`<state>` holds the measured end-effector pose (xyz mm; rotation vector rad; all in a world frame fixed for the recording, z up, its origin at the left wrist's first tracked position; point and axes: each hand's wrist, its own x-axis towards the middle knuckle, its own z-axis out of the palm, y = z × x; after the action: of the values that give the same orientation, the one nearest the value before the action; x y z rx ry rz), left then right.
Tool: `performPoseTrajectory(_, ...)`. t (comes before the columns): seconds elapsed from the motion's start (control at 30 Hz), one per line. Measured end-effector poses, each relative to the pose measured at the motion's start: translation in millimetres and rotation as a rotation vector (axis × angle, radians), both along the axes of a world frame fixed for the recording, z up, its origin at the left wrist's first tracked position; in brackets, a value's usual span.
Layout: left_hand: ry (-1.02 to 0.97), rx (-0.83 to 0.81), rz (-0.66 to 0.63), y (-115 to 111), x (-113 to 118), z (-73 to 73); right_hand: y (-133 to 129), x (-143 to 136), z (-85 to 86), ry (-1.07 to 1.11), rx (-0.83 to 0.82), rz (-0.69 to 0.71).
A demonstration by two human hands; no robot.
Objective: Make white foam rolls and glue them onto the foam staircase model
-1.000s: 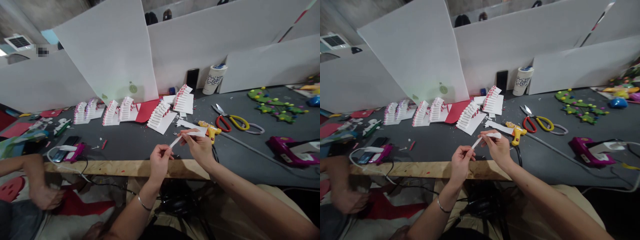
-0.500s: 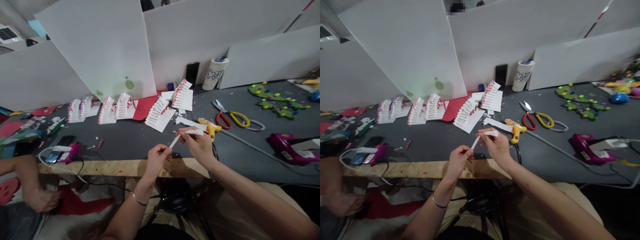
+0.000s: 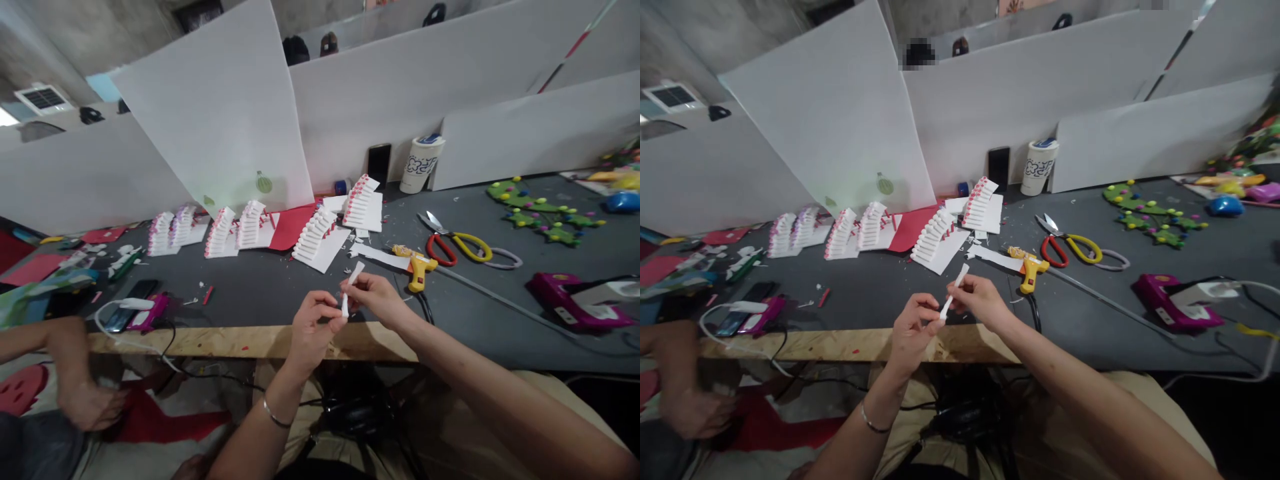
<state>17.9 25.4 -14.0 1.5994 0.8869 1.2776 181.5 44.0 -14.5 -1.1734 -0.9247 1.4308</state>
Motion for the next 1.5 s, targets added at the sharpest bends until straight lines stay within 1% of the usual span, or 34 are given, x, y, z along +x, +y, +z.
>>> performPoseTrajectory(0.1,-0.215,-0.184,0.011,2.0,4.8,-0.3,-7.2,-6.8,-0.6,0.103,-0.084,0.099)
performPoseTrajectory(0.17,-0.349,-0.32,0.03,5.0,8.3,-1.4,-12.3,-12.2,-0.7,0.16,-0.104,0.128)
performPoseTrajectory(0.23,-0.455,-0.408,0.082,10.0,11.1,-3.6,-16.5,-18.1,-1.1,0.216,-0.116,0.113)
performPoseTrajectory(0.37,-0.596,-0.47,0.218,21.6,14.7,-9.3,-21.4,-28.8,-5.2,0.273,-0.128,0.02)
performPoseTrajectory(0.43,-0.626,-0.512,0.233,24.9,15.8,-10.9,-22.5,-32.5,-8.8,0.265,-0.108,0.003)
performPoseTrajectory(0.5,-0.635,-0.566,0.22,25.9,16.5,-11.1,-22.9,-34.6,-12.3,0.224,-0.062,-0.012)
performPoseTrajectory(0.63,-0.661,-0.654,0.173,25.7,16.0,-11.5,-23.2,-34.8,-15.4,0.026,0.086,-0.082)
performPoseTrajectory(0.7,-0.666,-0.673,0.166,26.3,14.2,-13.5,-23.4,-33.4,-14.9,-0.075,0.15,-0.076)
performPoseTrajectory(0.77,-0.66,-0.669,0.177,27.1,11.6,-16.8,-23.5,-31.1,-14.6,-0.16,0.188,-0.029)
performPoseTrajectory(0.9,-0.654,-0.647,0.151,27.9,6.2,-23.3,-22.7,-24.9,-17.8,-0.26,0.232,0.049)
performPoseTrajectory(1.03,-0.647,-0.631,0.12,27.4,4.7,-26.4,-22.0,-21.4,-21.3,-0.303,0.256,0.075)
performPoseTrajectory(1.17,-0.643,-0.625,0.145,28.2,5.0,-27.0,-22.0,-21.3,-20.9,-0.337,0.271,0.092)
performPoseTrajectory(1.3,-0.591,-0.649,0.16,29.5,-0.2,-26.3,-22.0,-20.0,-20.2,-0.391,0.292,0.111)
performPoseTrajectory(1.43,-0.562,-0.63,0.16,30.0,-8.3,-24.3,-22.4,-17.4,-17.8,-0.375,0.243,0.154)
performPoseTrajectory(1.5,-0.541,-0.611,0.175,29.9,-10.1,-24.2,-22.6,-16.5,-16.2,-0.346,0.204,0.2)
